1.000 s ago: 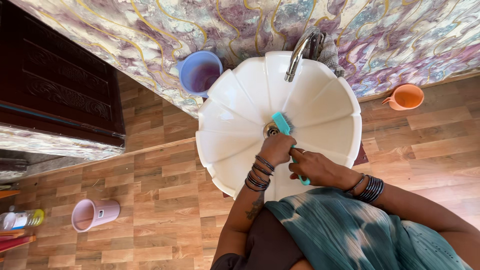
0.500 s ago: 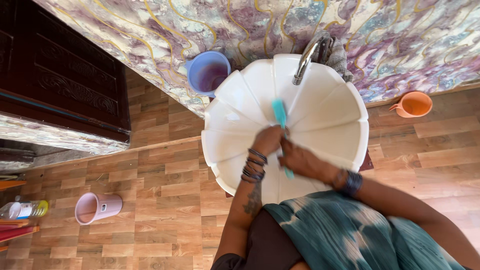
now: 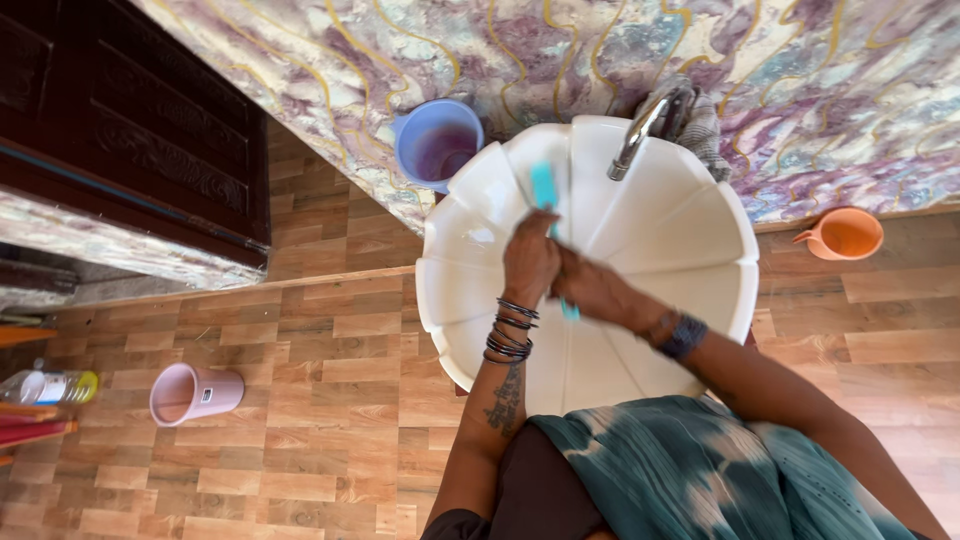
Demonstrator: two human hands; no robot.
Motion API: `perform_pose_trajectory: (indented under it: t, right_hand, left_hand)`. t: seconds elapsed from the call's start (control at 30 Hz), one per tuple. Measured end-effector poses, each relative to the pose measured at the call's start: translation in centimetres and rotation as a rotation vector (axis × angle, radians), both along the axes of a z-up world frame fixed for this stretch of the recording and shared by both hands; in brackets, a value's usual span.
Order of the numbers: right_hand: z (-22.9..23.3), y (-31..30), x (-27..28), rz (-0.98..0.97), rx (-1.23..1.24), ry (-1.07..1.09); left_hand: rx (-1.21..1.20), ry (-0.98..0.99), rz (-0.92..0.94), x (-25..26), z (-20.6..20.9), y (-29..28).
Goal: The person scrubs the interior of a white, flower-shaped basin sink using a teal scrubbing brush. They repeatedly scrub the basin's surface and the drain area, occasionally rinsing the brush under the running tap water. A purple bucket is visible nearby, and the person briefly picks it up before continuing to scrub the sink.
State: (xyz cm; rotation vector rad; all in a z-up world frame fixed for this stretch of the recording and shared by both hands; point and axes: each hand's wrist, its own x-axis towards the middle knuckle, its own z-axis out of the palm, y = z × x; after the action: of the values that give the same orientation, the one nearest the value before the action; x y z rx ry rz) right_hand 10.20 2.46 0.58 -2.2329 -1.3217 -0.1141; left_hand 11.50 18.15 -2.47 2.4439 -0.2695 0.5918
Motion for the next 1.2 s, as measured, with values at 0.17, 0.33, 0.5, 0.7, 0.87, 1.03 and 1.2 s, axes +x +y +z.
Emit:
perform_pose_trajectory:
  t: [0.17,0.33,0.5,0.7,0.87,1.03,1.2]
  right_hand:
    - [-3.7,-1.8,-6.4,0.103,-0.119,0.115]
    - [-7.7,-1.7,0.4,-0.037,-0.105,0.018]
    - [-3.3,1.0,1.6,-0.162,0.007,-0.037]
    - [2.0,2.5,-4.5,-0.155,0.133,0.17]
    - [0.4,4.7,-8.1,-0.029,0.0,0.036]
    - [1.6,6.7,-4.5,0.002,0.143,-0.009]
    - [4.1,8.3,-2.3,-0.07,0.178,-0.147]
  left_hand:
    - [0.215,0.533,-0.194,-1.3,0.2,-2.8]
    - [0.007,0.251,-0.171,-0.9,2.6,-3.5]
    - [-0.477,0.222,-0.064,-1.4,5.1,-1.1]
    - [-0.24,0.137,-0.214,-4.6,0.9,7.2]
    - [-0.06,0.62,-0.406,-8.1,-4.3,9.4]
    - [-0.024,0.272,-0.254,-4.9,-3.3,10.8]
    - [0.163,-0.144,-0.203,0.7,0.0,12.0]
